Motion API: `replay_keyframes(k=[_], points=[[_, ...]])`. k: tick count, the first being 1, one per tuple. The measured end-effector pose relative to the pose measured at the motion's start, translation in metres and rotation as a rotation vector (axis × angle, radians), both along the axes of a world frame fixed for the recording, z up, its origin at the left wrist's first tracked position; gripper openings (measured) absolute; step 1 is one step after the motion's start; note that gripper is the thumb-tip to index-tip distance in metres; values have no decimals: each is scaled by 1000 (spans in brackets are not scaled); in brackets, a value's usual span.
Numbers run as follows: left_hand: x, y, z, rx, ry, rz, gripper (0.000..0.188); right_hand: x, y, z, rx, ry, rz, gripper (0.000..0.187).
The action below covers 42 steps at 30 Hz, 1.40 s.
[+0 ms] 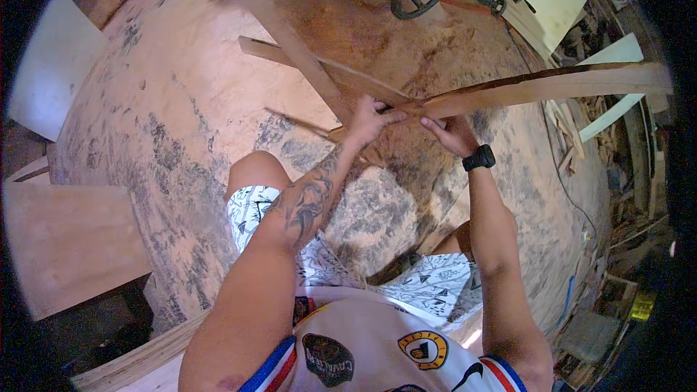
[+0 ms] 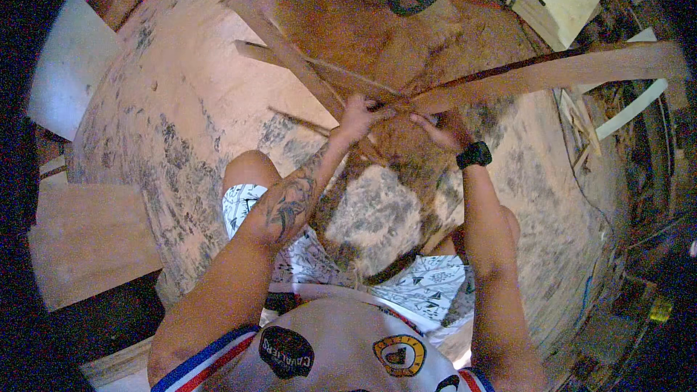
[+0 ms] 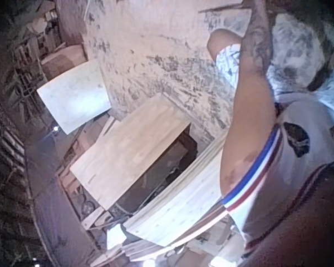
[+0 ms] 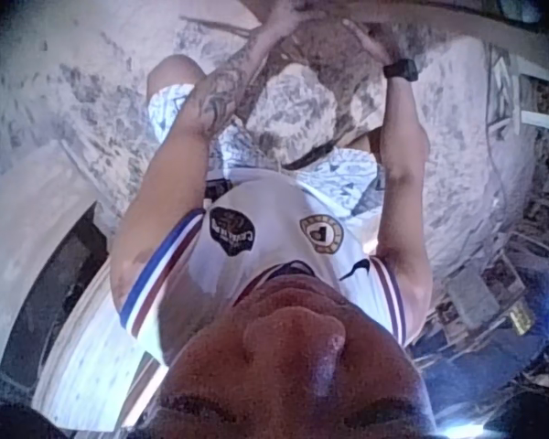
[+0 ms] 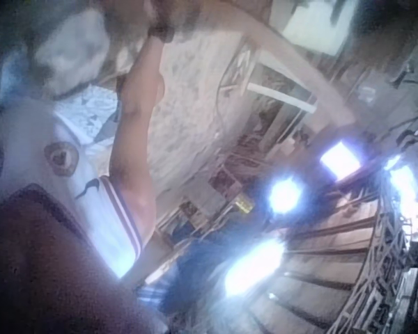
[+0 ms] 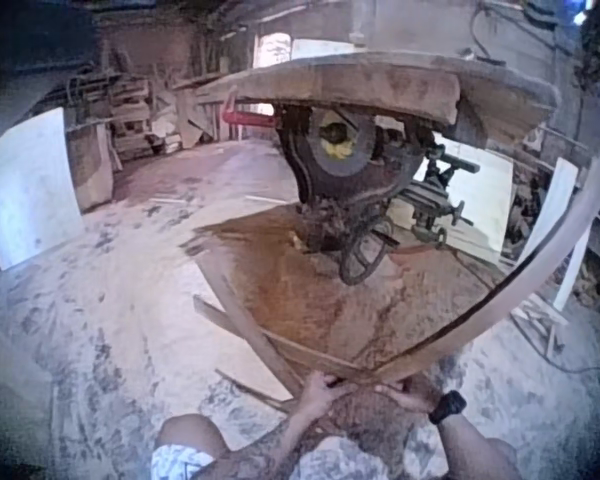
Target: The recorder uses a hammer to nail together wooden pieces for a frame.
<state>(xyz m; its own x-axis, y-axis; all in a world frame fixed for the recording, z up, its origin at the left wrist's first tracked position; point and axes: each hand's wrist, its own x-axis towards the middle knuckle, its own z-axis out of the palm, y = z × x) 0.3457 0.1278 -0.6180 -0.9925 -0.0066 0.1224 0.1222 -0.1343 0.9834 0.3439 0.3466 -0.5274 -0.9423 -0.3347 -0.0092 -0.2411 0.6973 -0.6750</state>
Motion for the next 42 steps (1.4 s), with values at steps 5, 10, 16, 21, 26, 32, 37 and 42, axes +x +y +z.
replay_keyframes(k=[5, 10, 16, 21, 26, 32, 37, 42], points=[[13, 3, 31, -95, -160, -72, 50, 2, 8, 2, -82, -4, 35, 37], [19, 0, 44, -132, -122, -19, 49, 1, 5, -1, -67, 122, 16, 38], [14, 6, 14, -31, -127, 36, 49, -2, 7, -2, -30, 86, 77, 38], [9, 2, 6, -55, -119, -44, 53, -1, 3, 0, -52, 90, 87, 39], [18, 5, 28, 49, -99, -47, 49, 2, 5, 6, 16, 80, 57, 39], [15, 0, 29, 20, -170, -76, 44, 1, 2, 9, 38, 127, 93, 39], [19, 0, 40, -1, -226, -109, 42, 3, 4, 12, 47, 68, 80, 37], [15, -1, 24, -1, -172, -103, 43, 2, -1, 15, 49, 108, 116, 38]])
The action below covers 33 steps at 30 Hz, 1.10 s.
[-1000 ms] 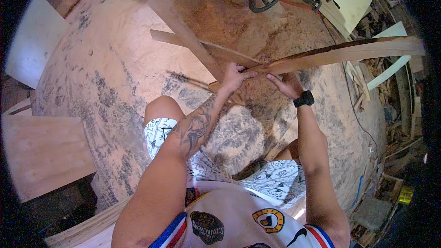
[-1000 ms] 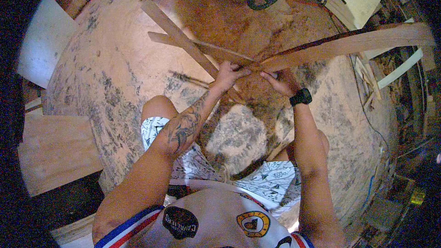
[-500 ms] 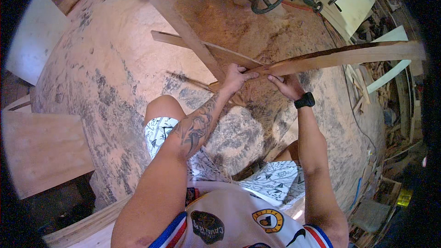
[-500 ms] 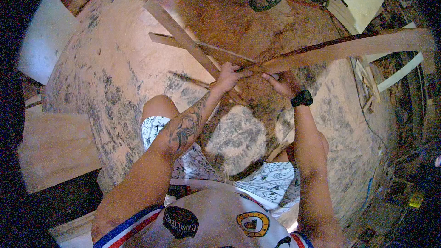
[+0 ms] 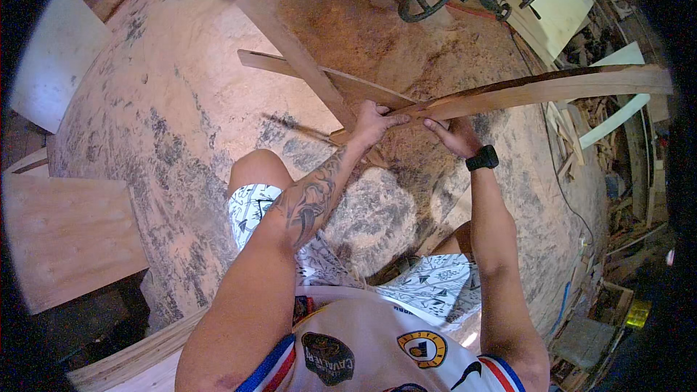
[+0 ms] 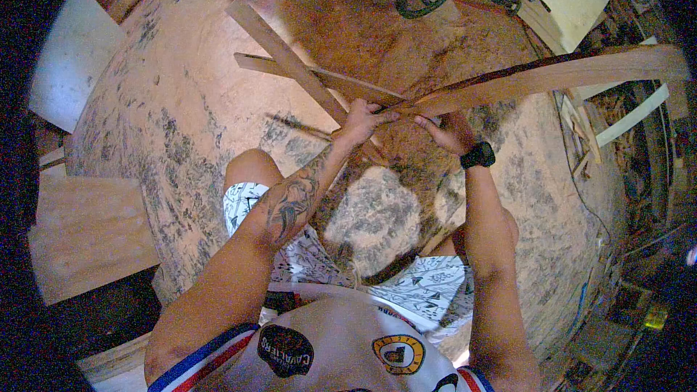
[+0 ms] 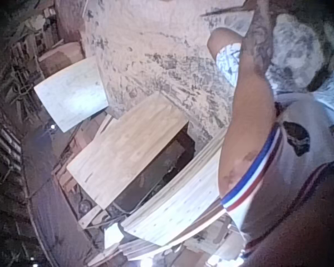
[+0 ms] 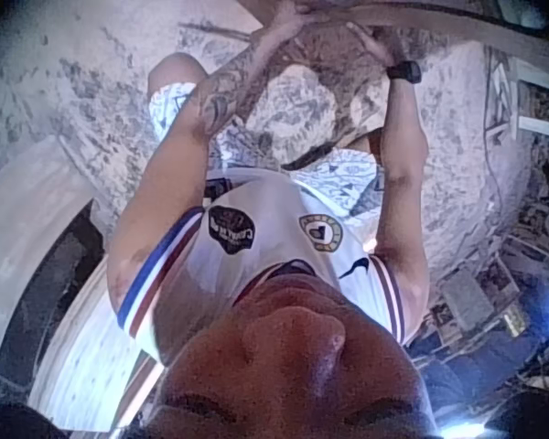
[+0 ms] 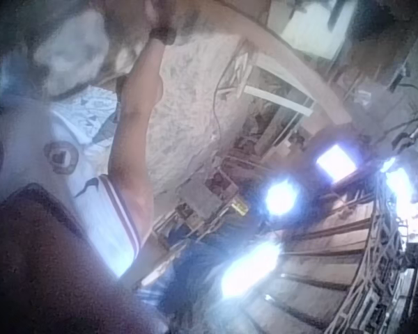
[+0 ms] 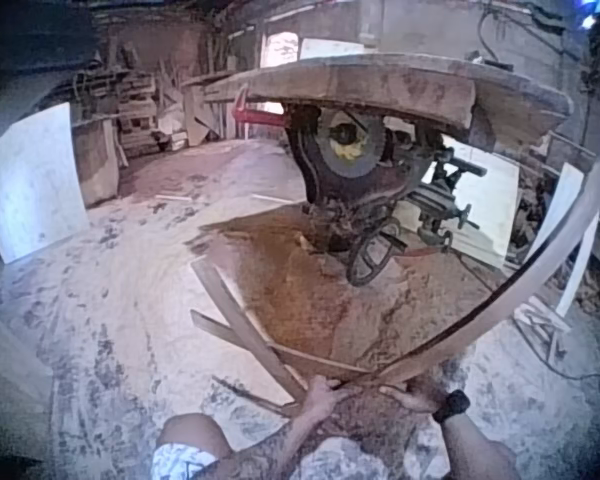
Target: The recorder uses a hammer to nail together wooden pieces for a frame.
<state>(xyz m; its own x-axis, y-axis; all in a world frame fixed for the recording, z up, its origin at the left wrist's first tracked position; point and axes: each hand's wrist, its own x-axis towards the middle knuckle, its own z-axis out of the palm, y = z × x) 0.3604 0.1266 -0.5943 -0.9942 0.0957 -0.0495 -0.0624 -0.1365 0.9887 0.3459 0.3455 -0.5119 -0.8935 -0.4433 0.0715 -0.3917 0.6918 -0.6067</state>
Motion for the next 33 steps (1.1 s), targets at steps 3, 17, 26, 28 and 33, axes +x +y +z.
replay_keyframes(k=[3, 17, 26, 28, 33], points=[[1, 1, 0, 29, 42, 21, 40, 2, -2, 0, -29, -20, -44, 38], [-1, 4, -2, 16, 65, 24, 37, 0, 2, -5, -76, -30, -30, 37], [7, -3, 27, -200, -58, -8, 42, -2, 5, -5, 28, -40, -39, 33], [8, -4, 31, -193, -92, -26, 41, -1, 4, 1, 53, -92, -37, 42], [8, -5, 25, -86, -55, -23, 38, 0, -1, 6, 55, -172, -42, 52]])
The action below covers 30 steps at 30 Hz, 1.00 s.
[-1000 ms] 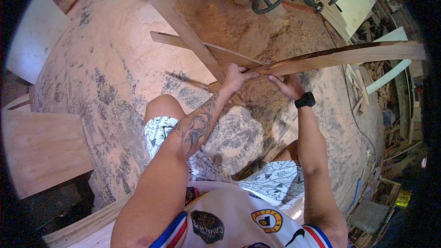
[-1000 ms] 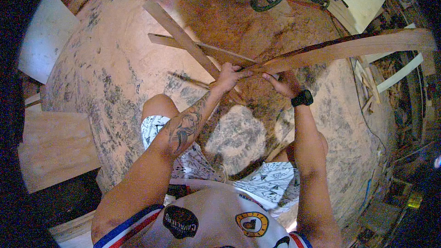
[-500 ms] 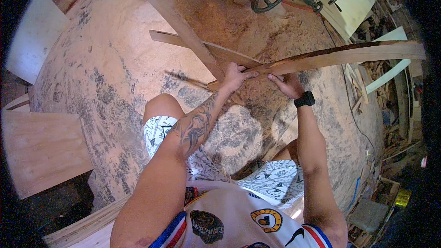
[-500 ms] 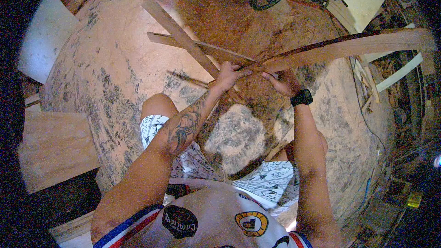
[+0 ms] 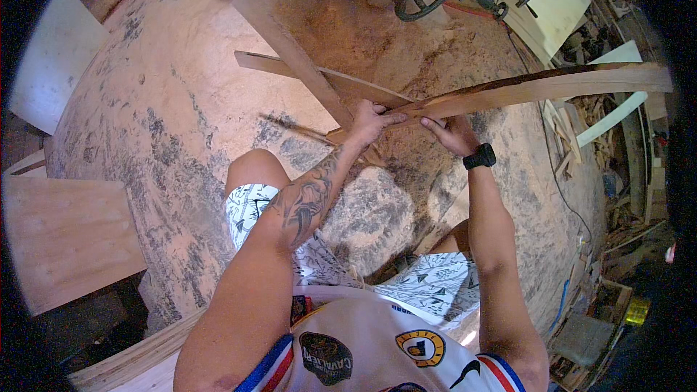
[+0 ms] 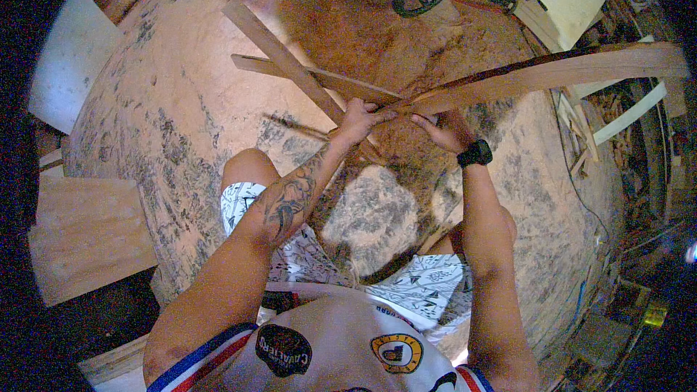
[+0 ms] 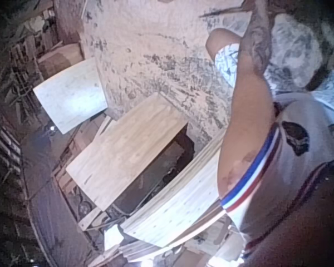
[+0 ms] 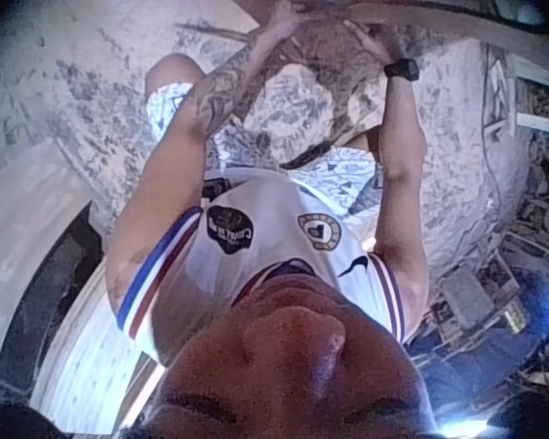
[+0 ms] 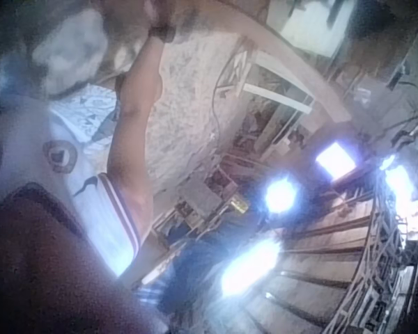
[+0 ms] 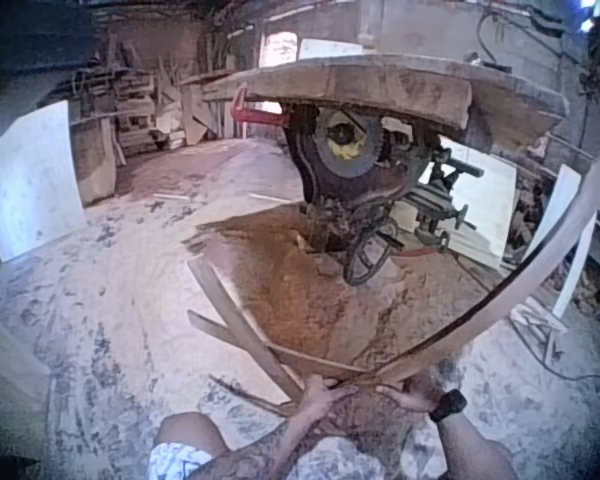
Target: The recorder uses a hammer to nail together wooden pieces for a frame.
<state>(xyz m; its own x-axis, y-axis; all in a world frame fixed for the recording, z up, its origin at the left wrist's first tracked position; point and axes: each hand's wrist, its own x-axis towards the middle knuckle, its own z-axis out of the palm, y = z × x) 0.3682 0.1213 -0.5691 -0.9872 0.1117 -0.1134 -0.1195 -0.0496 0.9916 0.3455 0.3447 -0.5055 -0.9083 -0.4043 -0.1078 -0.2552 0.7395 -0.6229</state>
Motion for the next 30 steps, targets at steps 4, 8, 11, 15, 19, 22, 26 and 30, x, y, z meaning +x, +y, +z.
replay_keyframes(k=[4, 8, 11, 15, 19, 22, 26, 30], points=[[1, 3, 1, 16, 2, 11, 37, 0, 3, -4, -20, 10, 1, 50], [-2, 2, -5, 13, 4, -3, 40, -1, 2, -4, -42, 9, 21, 50], [-5, 2, -13, 45, 12, -5, 41, -3, 5, -9, -53, 8, 21, 51], [-3, 4, -6, -20, 7, -6, 43, -2, 8, -14, -27, 45, -3, 52], [1, 2, -1, -52, -30, 25, 45, 2, 0, -3, -75, 109, 21, 42], [6, 6, 4, -113, -1, 78, 45, 1, 6, -7, -24, 61, 40, 51], [9, 6, 5, -19, 32, 110, 45, -2, 9, -15, 42, 57, 13, 50], [2, 5, -9, 55, 74, 87, 44, -3, 7, -18, -52, 76, 21, 49]])
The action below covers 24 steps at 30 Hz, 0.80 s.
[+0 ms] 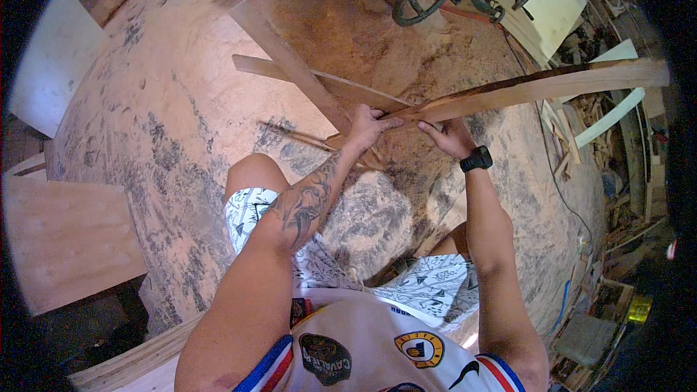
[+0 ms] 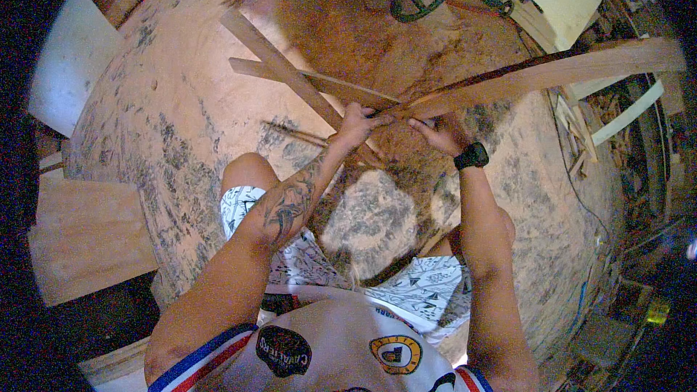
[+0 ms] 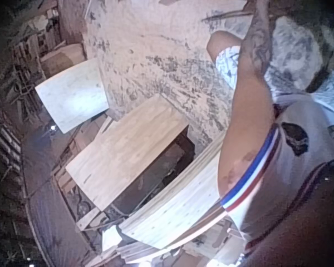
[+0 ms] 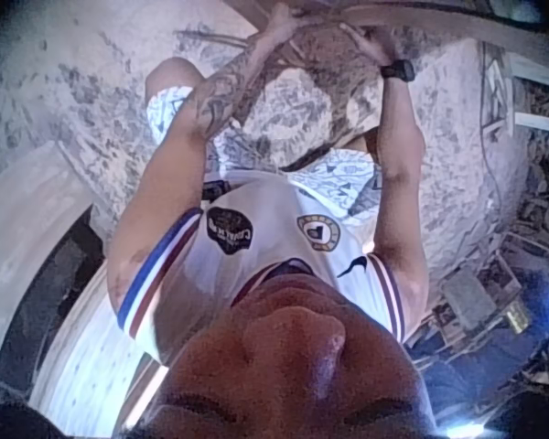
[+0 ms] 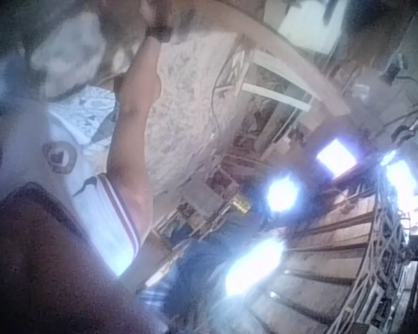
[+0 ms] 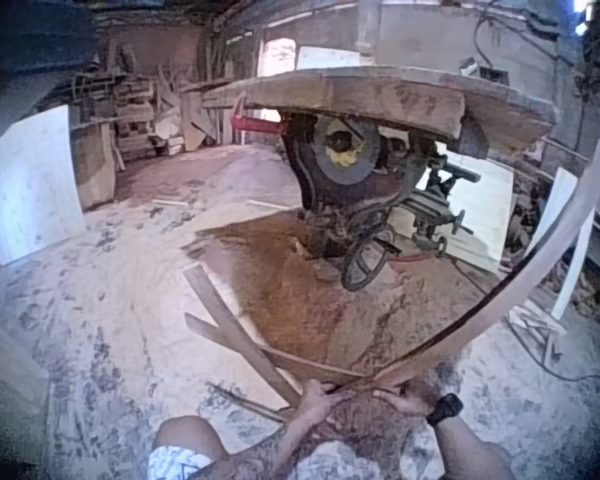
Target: The recorder uses a hammer to nail together wooden pieces for a frame.
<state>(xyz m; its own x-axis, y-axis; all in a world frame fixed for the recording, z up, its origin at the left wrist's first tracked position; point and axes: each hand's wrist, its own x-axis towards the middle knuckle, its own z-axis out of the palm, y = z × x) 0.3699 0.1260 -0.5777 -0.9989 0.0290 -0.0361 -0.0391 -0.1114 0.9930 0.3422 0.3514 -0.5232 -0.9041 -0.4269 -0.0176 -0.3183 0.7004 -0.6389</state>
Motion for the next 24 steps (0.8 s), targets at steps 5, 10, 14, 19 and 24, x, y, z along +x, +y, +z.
replay_keyframes(k=[5, 10, 14, 19, 24], points=[[-1, 2, 0, -52, -20, 49, 43, -4, 2, -3, -16, -22, 17, 50], [4, -2, 11, -70, -47, 36, 45, -2, 0, 0, 12, -55, 4, 51], [2, -1, 18, -40, -45, -24, 43, -5, 5, 0, -35, -77, -4, 51], [-2, 2, -3, 70, 58, -39, 41, 3, 1, 1, 57, -38, 0, 50], [-11, 0, -19, -162, 3, -40, 39, 10, -6, 8, 165, -39, -7, 46]])
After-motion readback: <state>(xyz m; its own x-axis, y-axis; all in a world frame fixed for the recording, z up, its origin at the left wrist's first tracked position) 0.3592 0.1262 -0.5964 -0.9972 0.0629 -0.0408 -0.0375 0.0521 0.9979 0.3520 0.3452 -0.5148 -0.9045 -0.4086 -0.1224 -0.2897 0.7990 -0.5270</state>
